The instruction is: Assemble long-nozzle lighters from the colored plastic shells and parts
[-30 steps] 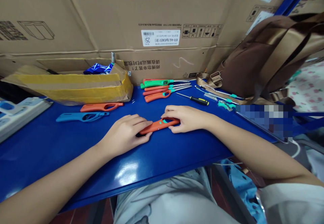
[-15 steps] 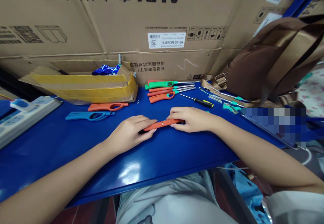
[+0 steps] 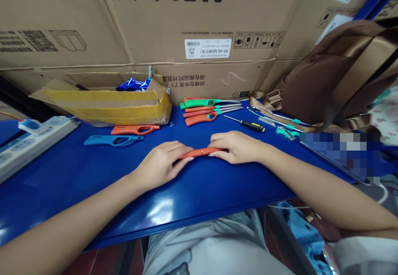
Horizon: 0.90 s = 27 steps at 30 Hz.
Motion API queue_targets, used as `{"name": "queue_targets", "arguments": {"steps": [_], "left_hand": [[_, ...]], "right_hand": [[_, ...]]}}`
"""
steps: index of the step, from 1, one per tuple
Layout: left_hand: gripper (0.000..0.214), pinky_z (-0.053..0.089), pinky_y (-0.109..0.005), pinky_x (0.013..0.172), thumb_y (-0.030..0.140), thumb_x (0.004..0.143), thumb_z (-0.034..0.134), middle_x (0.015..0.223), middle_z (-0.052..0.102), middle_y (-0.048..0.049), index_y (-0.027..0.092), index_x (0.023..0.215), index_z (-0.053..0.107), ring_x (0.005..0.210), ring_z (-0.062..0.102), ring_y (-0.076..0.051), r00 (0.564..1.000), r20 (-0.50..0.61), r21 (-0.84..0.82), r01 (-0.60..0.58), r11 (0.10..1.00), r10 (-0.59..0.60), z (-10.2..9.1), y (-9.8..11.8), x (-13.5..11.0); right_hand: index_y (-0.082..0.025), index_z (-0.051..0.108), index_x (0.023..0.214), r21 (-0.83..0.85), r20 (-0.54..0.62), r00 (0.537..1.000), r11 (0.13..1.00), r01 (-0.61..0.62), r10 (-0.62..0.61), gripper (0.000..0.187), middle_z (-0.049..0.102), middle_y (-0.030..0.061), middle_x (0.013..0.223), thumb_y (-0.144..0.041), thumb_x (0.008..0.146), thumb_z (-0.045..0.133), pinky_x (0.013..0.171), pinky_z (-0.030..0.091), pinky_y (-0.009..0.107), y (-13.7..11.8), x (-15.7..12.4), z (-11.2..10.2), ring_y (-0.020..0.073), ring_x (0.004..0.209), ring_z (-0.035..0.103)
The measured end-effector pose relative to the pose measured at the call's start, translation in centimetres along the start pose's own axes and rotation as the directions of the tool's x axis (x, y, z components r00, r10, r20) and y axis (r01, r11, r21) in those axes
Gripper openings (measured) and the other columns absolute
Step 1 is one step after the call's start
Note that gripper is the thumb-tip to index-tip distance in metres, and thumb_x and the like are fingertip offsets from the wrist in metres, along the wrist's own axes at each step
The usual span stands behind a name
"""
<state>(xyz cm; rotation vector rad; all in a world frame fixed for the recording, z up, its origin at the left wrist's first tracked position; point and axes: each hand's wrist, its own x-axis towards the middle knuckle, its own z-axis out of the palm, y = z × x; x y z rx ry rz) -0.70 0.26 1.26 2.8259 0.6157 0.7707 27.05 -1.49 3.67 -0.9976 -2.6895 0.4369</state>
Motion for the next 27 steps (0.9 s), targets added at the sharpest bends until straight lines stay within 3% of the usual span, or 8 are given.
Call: {"name": "queue_targets", "arguments": {"steps": [6,12,19,23,25,27], "left_hand": [[0.019,0.055,-0.036,0.082,0.022,0.098,0.059,0.103,0.076,-0.0096,0.012,0.111,0.069,0.089,0.069,-0.022,0.999,-0.039,0.050,-0.023,0.999,0.025,-0.4,-0.6,0.2],[0.019,0.052,-0.035,0.081,0.017,0.097,0.060,0.099,0.075,-0.0101,0.010,0.113,0.068,0.088,0.067,-0.022,0.994,-0.097,0.085,-0.044,0.995,0.052,-1.2,-1.0,0.2],[0.020,0.051,-0.035,0.079,0.020,0.099,0.057,0.099,0.075,-0.0102,0.011,0.111,0.069,0.087,0.067,-0.022,0.996,-0.085,0.089,-0.009,0.996,0.017,-1.3,-1.0,0.2],[0.026,0.052,-0.032,0.076,0.032,0.100,0.055,0.099,0.075,-0.0100,0.012,0.106,0.071,0.088,0.069,-0.022,0.981,-0.056,-0.065,0.183,0.981,-0.187,-1.3,-0.6,0.6],[0.032,0.051,-0.029,0.066,0.041,0.097,0.057,0.090,0.075,-0.0084,0.013,0.101,0.072,0.078,0.068,-0.020,0.923,-0.008,-0.241,0.372,0.896,-0.385,-1.2,-0.3,0.9],[0.037,0.049,-0.026,0.055,0.048,0.093,0.060,0.077,0.073,-0.0059,0.013,0.094,0.071,0.060,0.063,-0.016,0.819,0.122,-0.463,0.546,0.698,-0.560,-1.2,-0.2,1.1]], "right_hand": [[-0.016,0.074,0.102,-0.009,-0.043,0.999,1.000,-0.008,0.008,0.022,0.070,0.0073,0.098,-0.033,0.097,0.061,0.075,0.045,0.027,1.1,-0.1,-0.2,0.0182,0.086,0.066],[-0.016,0.067,0.078,-0.112,-0.093,0.996,0.993,-0.022,0.012,0.028,0.063,0.0031,0.074,-0.037,0.095,0.062,0.061,0.034,0.026,1.8,-0.8,-1.4,0.0146,0.066,0.055],[-0.017,0.061,0.073,-0.152,-0.095,0.995,0.988,-0.019,0.005,0.033,0.059,0.0019,0.071,-0.039,0.098,0.060,0.060,0.030,0.026,1.9,-0.6,-0.9,0.0140,0.063,0.049],[-0.016,0.066,0.085,-0.169,-0.104,0.993,0.982,-0.080,0.063,0.031,0.067,0.0051,0.083,-0.043,0.099,0.059,0.063,0.035,0.026,2.0,-0.6,-1.1,0.0162,0.071,0.057],[-0.017,0.068,0.104,-0.134,-0.131,0.989,0.988,-0.080,0.062,0.028,0.071,0.0074,0.099,-0.043,0.099,0.059,0.068,0.041,0.026,1.8,-0.7,-1.2,0.0171,0.078,0.062],[-0.019,0.064,0.123,-0.093,-0.152,0.988,0.994,-0.054,0.040,0.037,0.071,0.0087,0.117,-0.046,0.097,0.060,0.075,0.046,0.028,1.4,-0.6,-1.1,0.0184,0.089,0.066]]}}
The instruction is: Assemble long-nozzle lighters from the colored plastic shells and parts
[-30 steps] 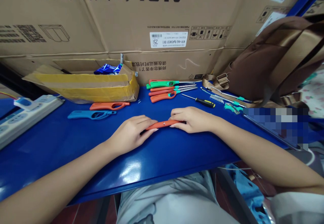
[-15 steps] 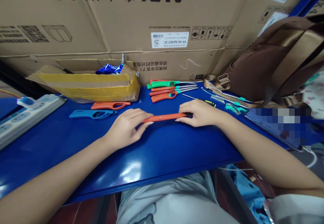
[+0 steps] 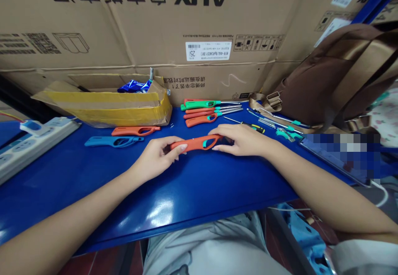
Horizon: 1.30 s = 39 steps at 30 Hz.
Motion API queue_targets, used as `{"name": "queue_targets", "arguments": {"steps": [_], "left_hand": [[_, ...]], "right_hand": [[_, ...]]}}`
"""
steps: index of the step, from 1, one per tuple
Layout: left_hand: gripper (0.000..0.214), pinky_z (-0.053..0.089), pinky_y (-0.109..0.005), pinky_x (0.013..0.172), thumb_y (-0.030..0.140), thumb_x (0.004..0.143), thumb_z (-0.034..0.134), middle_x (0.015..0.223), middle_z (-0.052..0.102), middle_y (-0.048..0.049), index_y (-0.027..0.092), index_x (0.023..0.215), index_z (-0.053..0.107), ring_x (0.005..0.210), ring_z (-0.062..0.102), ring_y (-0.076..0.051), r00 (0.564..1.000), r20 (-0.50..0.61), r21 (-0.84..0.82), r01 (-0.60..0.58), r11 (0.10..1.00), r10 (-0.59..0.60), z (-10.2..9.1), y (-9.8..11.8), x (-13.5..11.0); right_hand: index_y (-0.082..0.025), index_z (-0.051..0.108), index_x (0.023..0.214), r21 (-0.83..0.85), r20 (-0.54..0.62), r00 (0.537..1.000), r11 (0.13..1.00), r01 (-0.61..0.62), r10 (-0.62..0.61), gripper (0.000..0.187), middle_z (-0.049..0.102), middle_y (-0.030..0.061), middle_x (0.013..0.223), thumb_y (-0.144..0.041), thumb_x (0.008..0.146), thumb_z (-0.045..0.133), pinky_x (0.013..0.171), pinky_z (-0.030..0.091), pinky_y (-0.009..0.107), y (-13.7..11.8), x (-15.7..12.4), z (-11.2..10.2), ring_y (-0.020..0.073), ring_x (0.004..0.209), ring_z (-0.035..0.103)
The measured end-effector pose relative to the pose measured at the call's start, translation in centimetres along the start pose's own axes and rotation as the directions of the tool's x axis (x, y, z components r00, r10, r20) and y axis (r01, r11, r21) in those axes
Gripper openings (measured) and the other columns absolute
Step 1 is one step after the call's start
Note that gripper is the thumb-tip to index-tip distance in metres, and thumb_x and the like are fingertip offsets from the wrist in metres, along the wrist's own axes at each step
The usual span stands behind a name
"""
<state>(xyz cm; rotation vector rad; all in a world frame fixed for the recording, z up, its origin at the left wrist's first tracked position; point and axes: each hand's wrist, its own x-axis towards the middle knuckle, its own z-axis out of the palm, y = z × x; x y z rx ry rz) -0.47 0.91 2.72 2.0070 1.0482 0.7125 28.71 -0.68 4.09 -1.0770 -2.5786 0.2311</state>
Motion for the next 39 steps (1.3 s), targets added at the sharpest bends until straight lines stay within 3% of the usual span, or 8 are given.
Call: {"name": "queue_targets", "arguments": {"steps": [3,6,9,12,15,17,26,39], "left_hand": [[0.038,0.043,-0.023,0.044,0.051,0.088,0.065,0.071,0.071,-0.0050,0.013,0.085,0.069,0.044,0.050,-0.009,0.963,0.140,-0.339,0.267,0.902,-0.232,0.2,0.1,0.2],[0.038,0.041,-0.021,0.041,0.049,0.088,0.065,0.074,0.072,-0.0050,0.012,0.093,0.070,0.043,0.050,-0.008,0.941,0.208,-0.427,0.334,0.840,-0.269,0.4,0.1,0.2],[0.044,0.048,-0.023,0.047,0.053,0.095,0.056,0.076,0.071,-0.0033,0.014,0.109,0.070,0.049,0.057,-0.011,0.967,0.193,-0.296,0.219,0.930,-0.167,0.6,0.2,-0.1],[0.044,0.056,-0.027,0.067,0.053,0.096,0.058,0.092,0.075,-0.0050,0.019,0.121,0.070,0.070,0.067,-0.016,0.989,0.127,-0.004,-0.071,0.997,0.071,0.6,0.1,-0.6],[0.037,0.055,-0.028,0.086,0.046,0.097,0.062,0.108,0.075,-0.0059,0.021,0.122,0.071,0.093,0.070,-0.020,0.940,0.133,0.259,-0.340,0.904,0.315,0.4,-0.1,-0.8],[0.034,0.054,-0.027,0.086,0.042,0.100,0.058,0.107,0.075,-0.0060,0.020,0.123,0.070,0.094,0.071,-0.019,0.905,0.165,0.336,-0.425,0.841,0.391,0.3,-0.3,-0.9],[0.035,0.054,-0.026,0.079,0.042,0.102,0.055,0.103,0.076,-0.0058,0.017,0.121,0.070,0.086,0.073,-0.017,0.854,0.224,0.371,-0.520,0.770,0.469,0.9,0.3,-1.6],[0.034,0.055,-0.026,0.083,0.043,0.104,0.050,0.110,0.077,-0.0046,0.021,0.121,0.070,0.093,0.075,-0.018,0.870,0.259,0.341,-0.488,0.803,0.419,0.8,-0.1,-1.5]], "right_hand": [[-0.021,0.057,0.136,-0.004,-0.011,1.000,1.000,0.027,-0.027,0.054,0.066,0.0100,0.128,-0.053,0.094,0.064,0.085,0.050,0.032,-0.8,0.1,0.5,0.0231,0.106,0.066],[-0.019,0.057,0.137,-0.031,0.014,1.000,0.999,0.027,-0.026,0.053,0.068,0.0101,0.122,-0.053,0.096,0.059,0.081,0.052,0.033,-1.5,0.3,1.1,0.0241,0.104,0.067],[-0.018,0.058,0.137,-0.034,0.034,0.999,0.998,0.043,-0.042,0.048,0.070,0.0094,0.117,-0.049,0.101,0.053,0.078,0.052,0.033,-1.7,0.4,1.3,0.0234,0.100,0.068],[-0.017,0.059,0.135,-0.030,0.019,0.998,0.998,0.060,-0.059,0.043,0.071,0.0095,0.116,-0.045,0.104,0.047,0.082,0.052,0.034,-1.5,0.4,1.2,0.0239,0.104,0.068],[-0.016,0.062,0.131,-0.020,0.005,0.996,0.996,0.084,-0.084,0.040,0.072,0.0093,0.116,-0.041,0.106,0.044,0.085,0.051,0.034,-1.3,0.3,1.0,0.0232,0.105,0.068],[-0.016,0.063,0.130,-0.022,0.012,0.994,0.994,0.104,-0.104,0.041,0.072,0.0092,0.115,-0.044,0.105,0.046,0.084,0.051,0.033,-1.3,0.2,0.9,0.0228,0.103,0.069],[-0.018,0.065,0.126,0.035,0.118,0.983,0.990,0.139,-0.142,0.037,0.072,0.0080,0.108,-0.043,0.105,0.047,0.076,0.046,0.029,-2.8,0.4,1.4,0.0196,0.094,0.068],[-0.018,0.069,0.119,0.103,0.139,0.979,0.986,0.135,-0.148,0.033,0.074,0.0071,0.101,-0.039,0.104,0.048,0.076,0.044,0.028,-2.7,0.5,1.6,0.0186,0.089,0.067]]}}
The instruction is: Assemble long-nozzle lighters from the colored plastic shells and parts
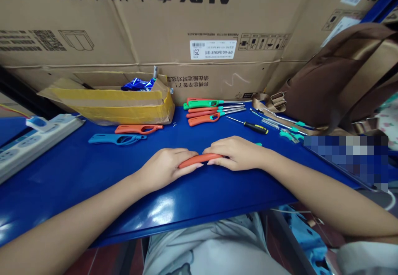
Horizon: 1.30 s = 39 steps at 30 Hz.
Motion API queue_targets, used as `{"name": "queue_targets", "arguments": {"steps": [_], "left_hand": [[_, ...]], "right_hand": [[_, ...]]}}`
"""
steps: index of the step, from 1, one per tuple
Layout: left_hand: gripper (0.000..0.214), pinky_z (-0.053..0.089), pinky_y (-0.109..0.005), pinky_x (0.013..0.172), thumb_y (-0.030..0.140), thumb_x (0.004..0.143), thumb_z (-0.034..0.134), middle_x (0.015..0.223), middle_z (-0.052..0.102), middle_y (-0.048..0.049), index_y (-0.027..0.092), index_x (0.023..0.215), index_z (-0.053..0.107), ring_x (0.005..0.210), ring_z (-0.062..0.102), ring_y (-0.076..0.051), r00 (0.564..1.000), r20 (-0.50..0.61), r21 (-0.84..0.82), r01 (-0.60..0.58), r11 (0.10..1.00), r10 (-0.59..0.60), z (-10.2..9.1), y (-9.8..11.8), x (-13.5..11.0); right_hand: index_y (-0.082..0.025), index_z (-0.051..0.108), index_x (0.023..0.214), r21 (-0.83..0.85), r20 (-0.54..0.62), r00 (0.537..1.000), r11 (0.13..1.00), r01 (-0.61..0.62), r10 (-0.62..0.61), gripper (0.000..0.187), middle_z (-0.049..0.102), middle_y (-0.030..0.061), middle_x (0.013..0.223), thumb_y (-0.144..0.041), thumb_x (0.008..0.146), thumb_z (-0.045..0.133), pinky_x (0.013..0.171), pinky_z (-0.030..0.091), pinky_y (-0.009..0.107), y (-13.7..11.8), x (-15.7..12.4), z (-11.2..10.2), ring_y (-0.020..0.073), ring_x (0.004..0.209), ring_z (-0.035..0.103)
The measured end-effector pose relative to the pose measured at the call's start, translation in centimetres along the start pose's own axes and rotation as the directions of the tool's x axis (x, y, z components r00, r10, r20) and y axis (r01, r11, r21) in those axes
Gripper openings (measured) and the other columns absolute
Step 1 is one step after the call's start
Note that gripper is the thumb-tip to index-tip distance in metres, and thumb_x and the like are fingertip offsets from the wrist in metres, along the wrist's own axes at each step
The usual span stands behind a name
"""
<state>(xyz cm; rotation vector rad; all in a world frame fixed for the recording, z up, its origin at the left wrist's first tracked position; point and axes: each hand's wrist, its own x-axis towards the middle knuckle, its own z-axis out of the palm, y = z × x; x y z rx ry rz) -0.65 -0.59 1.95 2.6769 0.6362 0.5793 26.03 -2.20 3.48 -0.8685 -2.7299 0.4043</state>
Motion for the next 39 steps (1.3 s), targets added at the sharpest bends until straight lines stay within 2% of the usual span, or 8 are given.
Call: {"name": "queue_targets", "arguments": {"steps": [5,10,16,21,27,32,36,39], "left_hand": [[0.038,0.056,-0.026,0.082,0.046,0.102,0.052,0.105,0.078,-0.0064,0.020,0.121,0.071,0.090,0.075,-0.020,1.000,-0.026,0.054,-0.006,0.998,0.008,-0.3,-0.8,0.0],[0.041,0.057,-0.027,0.083,0.049,0.102,0.052,0.108,0.079,-0.0070,0.019,0.120,0.072,0.091,0.075,-0.021,0.999,-0.031,0.051,0.014,0.999,-0.012,-0.7,-1.1,0.1],[0.042,0.058,-0.028,0.087,0.053,0.099,0.054,0.106,0.080,-0.0060,0.021,0.116,0.075,0.093,0.076,-0.022,0.997,-0.026,-0.001,0.070,0.998,-0.070,-0.9,-1.7,0.0],[0.039,0.056,-0.026,0.085,0.052,0.098,0.056,0.106,0.080,-0.0050,0.022,0.113,0.076,0.092,0.075,-0.021,0.991,-0.042,-0.063,0.122,0.991,-0.125,-1.0,-2.2,0.1],[0.039,0.056,-0.025,0.083,0.051,0.098,0.057,0.103,0.080,-0.0049,0.021,0.113,0.077,0.087,0.074,-0.019,0.987,-0.015,-0.147,0.154,0.977,-0.158,-0.8,-2.4,0.3],[0.038,0.055,-0.027,0.086,0.050,0.098,0.057,0.110,0.079,-0.0058,0.022,0.117,0.074,0.095,0.074,-0.021,0.992,0.000,-0.063,0.129,0.990,-0.129,-0.8,-2.1,0.3],[0.032,0.053,-0.026,0.084,0.041,0.100,0.055,0.111,0.077,-0.0051,0.021,0.120,0.071,0.095,0.073,-0.019,0.995,-0.021,0.037,0.097,0.995,-0.096,-0.6,-1.5,0.4],[0.033,0.053,-0.027,0.081,0.043,0.100,0.056,0.111,0.076,-0.0049,0.021,0.123,0.069,0.095,0.073,-0.020,0.996,-0.039,0.129,0.089,0.988,-0.084,0.1,-0.8,0.5]], "right_hand": [[-0.017,0.073,0.102,-0.076,-0.003,0.996,0.993,-0.088,0.088,0.030,0.072,0.0056,0.087,-0.043,0.098,0.058,0.068,0.039,0.027,0.6,-0.4,-1.2,0.0175,0.076,0.063],[-0.016,0.072,0.084,-0.126,0.014,0.990,0.982,-0.140,0.143,0.029,0.069,0.0046,0.075,-0.037,0.097,0.059,0.063,0.033,0.027,1.3,-0.8,-1.8,0.0164,0.068,0.059],[-0.016,0.070,0.081,-0.249,0.014,0.994,0.963,-0.103,0.110,0.037,0.069,0.0060,0.073,-0.042,0.102,0.053,0.067,0.033,0.029,1.4,-0.7,-1.2,0.0178,0.068,0.058],[-0.016,0.067,0.087,-0.203,-0.038,0.991,0.970,-0.135,0.130,0.036,0.068,0.0052,0.081,-0.046,0.101,0.053,0.066,0.034,0.027,1.7,-0.7,-1.6,0.0171,0.071,0.058],[-0.018,0.067,0.079,-0.248,0.042,0.980,0.952,-0.178,0.194,0.036,0.069,0.0044,0.074,-0.042,0.101,0.053,0.062,0.030,0.028,1.4,-0.8,-1.9,0.0168,0.066,0.058],[-0.018,0.070,0.082,-0.317,0.069,0.958,0.917,-0.243,0.278,0.028,0.074,0.0059,0.079,-0.034,0.100,0.055,0.063,0.029,0.029,1.4,-0.7,-1.7,0.0189,0.068,0.063],[-0.019,0.070,0.085,-0.383,0.076,0.953,0.891,-0.243,0.293,0.028,0.075,0.0064,0.083,-0.034,0.101,0.054,0.063,0.030,0.030,1.1,-0.4,-1.6,0.0203,0.073,0.066],[-0.018,0.071,0.089,-0.435,0.088,0.951,0.871,-0.230,0.295,0.030,0.076,0.0077,0.087,-0.036,0.102,0.052,0.065,0.030,0.031,0.5,0.1,-1.0,0.0217,0.076,0.067]]}}
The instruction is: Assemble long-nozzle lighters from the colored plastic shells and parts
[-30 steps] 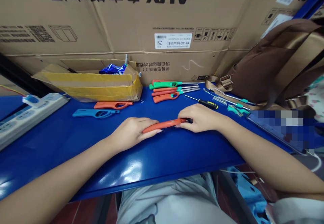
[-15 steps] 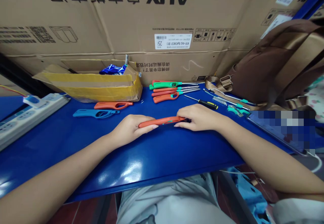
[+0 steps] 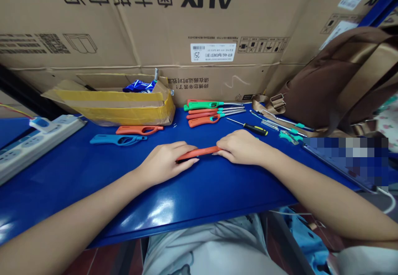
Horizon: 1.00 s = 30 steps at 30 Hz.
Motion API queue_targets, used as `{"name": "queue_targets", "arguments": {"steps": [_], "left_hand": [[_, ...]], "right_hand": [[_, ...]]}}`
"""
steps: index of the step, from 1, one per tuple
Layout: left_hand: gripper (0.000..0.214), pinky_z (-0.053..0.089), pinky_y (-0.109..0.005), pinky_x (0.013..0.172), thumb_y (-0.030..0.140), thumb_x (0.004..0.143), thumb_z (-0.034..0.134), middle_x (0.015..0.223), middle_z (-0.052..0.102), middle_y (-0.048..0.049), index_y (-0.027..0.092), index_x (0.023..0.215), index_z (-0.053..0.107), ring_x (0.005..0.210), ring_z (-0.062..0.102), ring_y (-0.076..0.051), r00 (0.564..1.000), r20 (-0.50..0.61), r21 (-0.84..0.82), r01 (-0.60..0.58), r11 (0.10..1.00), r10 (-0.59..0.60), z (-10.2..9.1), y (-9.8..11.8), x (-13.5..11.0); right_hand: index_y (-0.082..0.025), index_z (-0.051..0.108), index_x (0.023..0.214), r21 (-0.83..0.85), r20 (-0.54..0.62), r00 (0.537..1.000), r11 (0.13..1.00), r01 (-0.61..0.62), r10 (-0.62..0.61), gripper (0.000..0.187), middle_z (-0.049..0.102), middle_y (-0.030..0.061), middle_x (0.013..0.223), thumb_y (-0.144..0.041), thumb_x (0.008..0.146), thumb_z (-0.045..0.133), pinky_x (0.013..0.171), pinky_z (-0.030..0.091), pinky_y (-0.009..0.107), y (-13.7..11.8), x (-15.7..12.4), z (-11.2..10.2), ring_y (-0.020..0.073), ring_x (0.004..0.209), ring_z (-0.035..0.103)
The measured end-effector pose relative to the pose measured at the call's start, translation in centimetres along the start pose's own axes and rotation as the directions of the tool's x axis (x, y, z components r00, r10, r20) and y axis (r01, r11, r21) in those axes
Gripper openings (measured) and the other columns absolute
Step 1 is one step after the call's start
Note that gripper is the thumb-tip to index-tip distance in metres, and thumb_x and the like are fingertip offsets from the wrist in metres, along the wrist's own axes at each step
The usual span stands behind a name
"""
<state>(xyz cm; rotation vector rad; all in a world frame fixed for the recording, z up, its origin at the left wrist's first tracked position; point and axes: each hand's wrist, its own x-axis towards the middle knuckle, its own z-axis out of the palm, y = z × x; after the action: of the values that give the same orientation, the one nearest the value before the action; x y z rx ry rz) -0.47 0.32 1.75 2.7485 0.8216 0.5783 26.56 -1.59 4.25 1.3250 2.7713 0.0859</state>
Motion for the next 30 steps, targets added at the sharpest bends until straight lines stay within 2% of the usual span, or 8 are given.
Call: {"name": "queue_targets", "arguments": {"steps": [5,9,14,17,19,22,27,30], "left_hand": [[0.035,0.052,-0.026,0.071,0.047,0.101,0.054,0.105,0.077,-0.0050,0.021,0.115,0.071,0.090,0.074,-0.021,0.999,-0.052,0.147,-0.007,0.989,0.015,0.7,0.6,-0.1],[0.032,0.051,-0.025,0.072,0.044,0.103,0.051,0.104,0.077,-0.0043,0.021,0.112,0.072,0.089,0.074,-0.019,0.997,-0.057,0.161,-0.036,0.986,0.045,0.1,-0.1,-0.2],[0.034,0.050,-0.025,0.075,0.046,0.103,0.052,0.102,0.077,-0.0033,0.021,0.111,0.072,0.089,0.073,-0.019,0.996,-0.085,0.155,0.000,0.988,0.013,-1.1,-1.9,-0.3],[0.035,0.050,-0.025,0.076,0.048,0.102,0.053,0.103,0.077,-0.0033,0.021,0.110,0.073,0.090,0.072,-0.020,0.993,-0.121,0.172,0.020,0.985,0.001,-1.4,-3.2,-0.3],[0.035,0.050,-0.026,0.077,0.047,0.101,0.053,0.102,0.077,-0.0038,0.020,0.110,0.073,0.090,0.072,-0.020,0.989,-0.146,0.188,0.026,0.982,0.002,-1.5,-3.8,-0.2],[0.035,0.050,-0.027,0.079,0.048,0.101,0.054,0.102,0.078,-0.0037,0.021,0.112,0.074,0.091,0.072,-0.021,0.989,-0.150,0.186,0.034,0.982,-0.006,-1.5,-4.2,-0.1],[0.037,0.051,-0.028,0.078,0.049,0.101,0.054,0.102,0.078,-0.0039,0.021,0.113,0.074,0.092,0.073,-0.022,0.987,-0.158,0.183,0.043,0.982,-0.013,-1.7,-4.2,-0.1],[0.038,0.051,-0.028,0.077,0.050,0.101,0.053,0.101,0.078,-0.0046,0.020,0.112,0.075,0.091,0.073,-0.022,0.988,-0.155,0.184,0.043,0.982,-0.014,-1.7,-4.1,-0.1]], "right_hand": [[-0.015,0.071,0.091,-0.099,-0.040,0.999,0.995,0.013,-0.017,0.031,0.075,0.0099,0.085,-0.034,0.103,0.049,0.069,0.030,0.034,-1.4,0.6,0.8,0.0232,0.079,0.066],[-0.015,0.071,0.093,-0.119,-0.159,0.986,0.993,0.023,-0.042,0.033,0.073,0.0096,0.087,-0.037,0.103,0.049,0.072,0.029,0.036,-1.3,0.6,0.9,0.0231,0.083,0.062],[-0.017,0.071,0.111,-0.099,-0.346,0.934,0.993,0.061,-0.091,0.032,0.072,0.0112,0.107,-0.043,0.099,0.057,0.085,0.033,0.039,1.1,-0.3,-0.1,0.0267,0.099,0.059],[-0.018,0.069,0.118,-0.063,-0.412,0.910,0.998,0.030,-0.053,0.033,0.070,0.0115,0.116,-0.041,0.094,0.065,0.094,0.034,0.041,3.3,-0.9,-0.4,0.0287,0.108,0.058],[-0.018,0.069,0.118,-0.048,-0.424,0.905,0.999,0.025,-0.043,0.033,0.071,0.0108,0.115,-0.040,0.093,0.067,0.096,0.035,0.041,4.5,-1.2,-0.5,0.0284,0.109,0.058],[-0.018,0.072,0.109,-0.079,-0.444,0.895,0.997,-0.002,-0.034,0.026,0.073,0.0096,0.109,-0.038,0.093,0.067,0.096,0.035,0.042,5.5,-1.5,-0.5,0.0277,0.106,0.059],[-0.018,0.074,0.095,-0.113,-0.431,0.902,0.990,-0.086,0.029,0.018,0.074,0.0081,0.098,-0.034,0.095,0.064,0.098,0.032,0.045,5.9,-1.6,-0.6,0.0278,0.102,0.060],[-0.018,0.074,0.093,-0.104,-0.405,0.914,0.992,-0.072,0.024,0.018,0.075,0.0080,0.097,-0.033,0.096,0.063,0.099,0.031,0.046,5.9,-1.6,-0.6,0.0271,0.101,0.060]]}}
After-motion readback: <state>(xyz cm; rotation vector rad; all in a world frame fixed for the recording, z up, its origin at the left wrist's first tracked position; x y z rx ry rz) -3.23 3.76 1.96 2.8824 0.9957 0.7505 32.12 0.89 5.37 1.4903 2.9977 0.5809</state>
